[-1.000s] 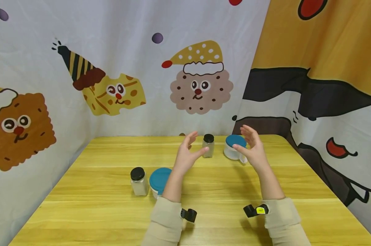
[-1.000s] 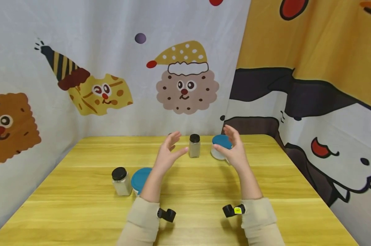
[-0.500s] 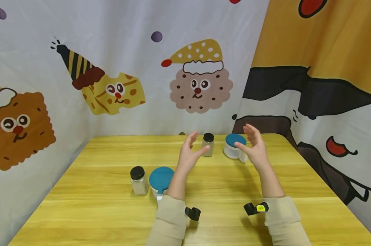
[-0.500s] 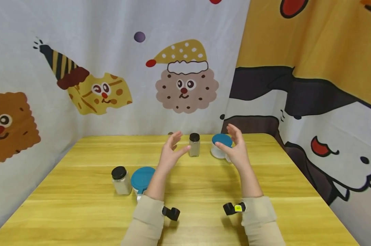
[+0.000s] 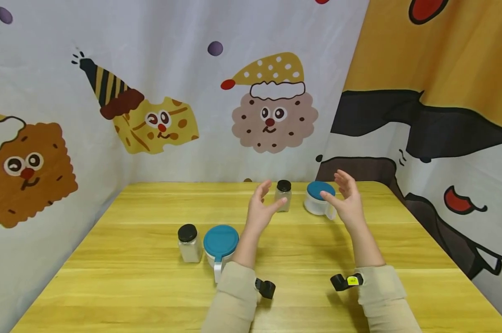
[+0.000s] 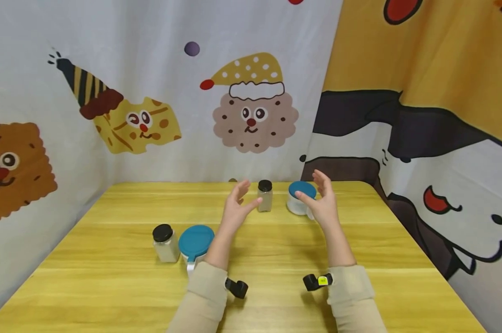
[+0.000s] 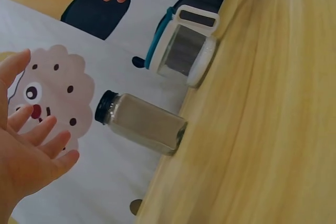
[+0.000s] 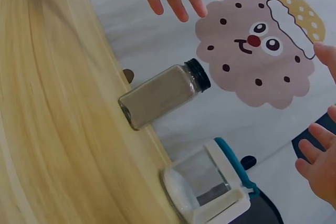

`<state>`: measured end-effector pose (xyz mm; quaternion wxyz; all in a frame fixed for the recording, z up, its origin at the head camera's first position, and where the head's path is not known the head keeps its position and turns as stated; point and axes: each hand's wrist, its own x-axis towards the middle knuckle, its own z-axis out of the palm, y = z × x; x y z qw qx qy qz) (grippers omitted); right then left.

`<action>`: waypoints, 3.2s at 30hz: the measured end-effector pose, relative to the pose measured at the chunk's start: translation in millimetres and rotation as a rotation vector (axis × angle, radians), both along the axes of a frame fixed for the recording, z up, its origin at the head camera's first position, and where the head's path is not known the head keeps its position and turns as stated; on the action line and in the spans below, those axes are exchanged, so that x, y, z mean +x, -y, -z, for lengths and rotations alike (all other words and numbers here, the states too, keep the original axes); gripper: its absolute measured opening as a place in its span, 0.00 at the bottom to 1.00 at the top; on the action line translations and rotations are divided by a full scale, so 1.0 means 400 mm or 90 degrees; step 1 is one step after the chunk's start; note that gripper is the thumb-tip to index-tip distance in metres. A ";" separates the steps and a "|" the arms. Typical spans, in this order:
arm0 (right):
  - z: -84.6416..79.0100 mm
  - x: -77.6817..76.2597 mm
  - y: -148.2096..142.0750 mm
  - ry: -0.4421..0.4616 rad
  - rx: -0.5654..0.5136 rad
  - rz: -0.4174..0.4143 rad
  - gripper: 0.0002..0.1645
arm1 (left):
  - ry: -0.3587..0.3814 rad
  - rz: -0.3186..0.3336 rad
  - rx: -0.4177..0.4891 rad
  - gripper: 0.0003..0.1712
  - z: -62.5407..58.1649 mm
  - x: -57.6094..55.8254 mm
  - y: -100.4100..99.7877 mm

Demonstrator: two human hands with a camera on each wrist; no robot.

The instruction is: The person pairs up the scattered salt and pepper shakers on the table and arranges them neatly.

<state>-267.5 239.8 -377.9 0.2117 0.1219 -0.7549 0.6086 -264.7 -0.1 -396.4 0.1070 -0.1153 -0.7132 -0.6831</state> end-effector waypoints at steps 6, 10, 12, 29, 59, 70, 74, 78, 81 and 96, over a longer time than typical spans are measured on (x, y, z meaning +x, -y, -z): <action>0.000 -0.004 -0.001 0.030 -0.025 0.026 0.48 | 0.013 -0.020 0.009 0.38 0.014 -0.014 -0.015; -0.013 0.009 0.007 0.047 -0.046 0.042 0.48 | 0.021 -0.034 0.009 0.38 0.023 -0.024 -0.023; -0.021 0.019 0.013 0.051 -0.047 0.049 0.48 | 0.023 -0.041 0.009 0.38 0.027 -0.029 -0.027; 0.046 -0.021 -0.014 0.094 -0.023 0.102 0.51 | 0.036 -0.068 0.023 0.38 0.032 -0.067 -0.053; 0.132 -0.075 -0.040 0.182 0.001 0.149 0.59 | 0.054 -0.065 0.013 0.39 0.050 -0.108 -0.076; 0.140 -0.091 -0.046 0.197 0.003 0.147 0.60 | 0.055 -0.051 0.012 0.39 0.059 -0.123 -0.078; 0.144 -0.096 -0.050 0.206 0.005 0.148 0.61 | 0.058 -0.051 0.010 0.39 0.062 -0.129 -0.081; 0.150 -0.099 -0.050 0.217 0.007 0.148 0.61 | 0.067 -0.056 0.001 0.40 0.064 -0.134 -0.083; 0.158 -0.103 -0.050 0.224 0.008 0.149 0.60 | 0.070 -0.058 -0.007 0.41 0.066 -0.137 -0.085; 0.186 -0.134 -0.052 0.215 0.037 0.131 0.60 | 0.076 -0.046 -0.027 0.40 0.082 -0.150 -0.083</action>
